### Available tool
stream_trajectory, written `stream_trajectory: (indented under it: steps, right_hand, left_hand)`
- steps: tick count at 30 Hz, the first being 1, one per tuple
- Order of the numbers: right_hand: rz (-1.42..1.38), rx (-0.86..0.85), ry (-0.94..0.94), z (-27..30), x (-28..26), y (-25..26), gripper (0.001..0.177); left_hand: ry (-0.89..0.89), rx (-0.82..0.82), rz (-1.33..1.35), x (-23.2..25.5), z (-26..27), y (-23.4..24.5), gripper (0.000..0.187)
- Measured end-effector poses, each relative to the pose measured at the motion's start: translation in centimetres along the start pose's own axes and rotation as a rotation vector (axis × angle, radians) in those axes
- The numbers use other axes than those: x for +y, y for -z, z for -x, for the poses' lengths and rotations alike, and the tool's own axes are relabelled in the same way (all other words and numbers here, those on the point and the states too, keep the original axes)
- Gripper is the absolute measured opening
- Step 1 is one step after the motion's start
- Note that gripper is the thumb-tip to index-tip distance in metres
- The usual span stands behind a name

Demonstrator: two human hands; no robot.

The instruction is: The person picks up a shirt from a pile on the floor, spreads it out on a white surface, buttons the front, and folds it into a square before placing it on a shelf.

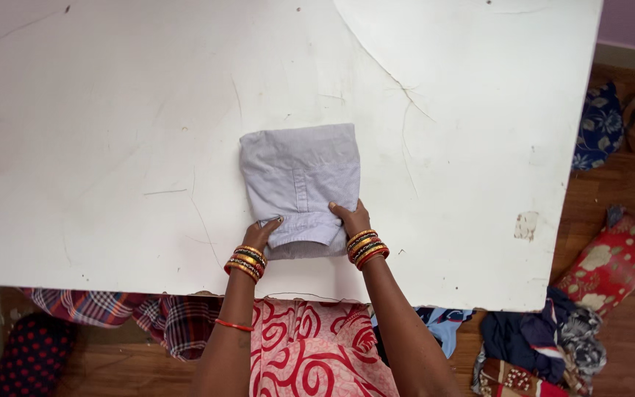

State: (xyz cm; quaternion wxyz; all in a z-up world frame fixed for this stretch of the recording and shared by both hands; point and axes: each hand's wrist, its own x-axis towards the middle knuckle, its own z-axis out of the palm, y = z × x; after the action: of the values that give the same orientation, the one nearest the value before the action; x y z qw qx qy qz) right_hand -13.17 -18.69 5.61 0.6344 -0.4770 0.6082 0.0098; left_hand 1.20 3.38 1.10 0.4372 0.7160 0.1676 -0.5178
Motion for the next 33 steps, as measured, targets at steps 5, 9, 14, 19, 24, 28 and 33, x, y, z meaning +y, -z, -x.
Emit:
stream_trajectory:
  steps: [5,9,14,19,24,28,33]
  right_hand:
    - [-0.177,-0.089,0.033,5.7,5.1,1.4,0.078]
    - [-0.262,-0.001,0.023,11.6,9.5,1.1,0.078]
    - [-0.321,0.076,0.134,16.9,16.4,-0.7,0.076]
    - [-0.586,0.204,0.189,23.0,20.3,-2.0,0.068]
    - [-0.731,0.337,0.121,29.2,22.5,-1.0,0.062]
    - [-0.78,0.444,0.121,33.0,25.6,0.6,0.057]
    - [-0.809,0.542,0.068,36.2,30.1,2.5,0.058]
  left_hand:
    - [0.046,-0.194,-0.208,-4.0,1.5,2.7,0.078]
    - [-0.077,-0.362,-0.16,-5.2,6.0,4.9,0.083]
    - [-0.068,-0.509,-0.163,-4.0,12.5,7.7,0.073]
    - [-0.004,-0.599,-0.289,-3.6,16.6,7.7,0.068]
    - [0.02,-0.752,-0.376,-4.0,19.4,5.3,0.06]
    - [0.028,-0.766,-0.546,-5.0,21.4,2.3,0.055]
    - [0.003,-0.912,-0.669,-7.7,22.7,-1.5,0.051]
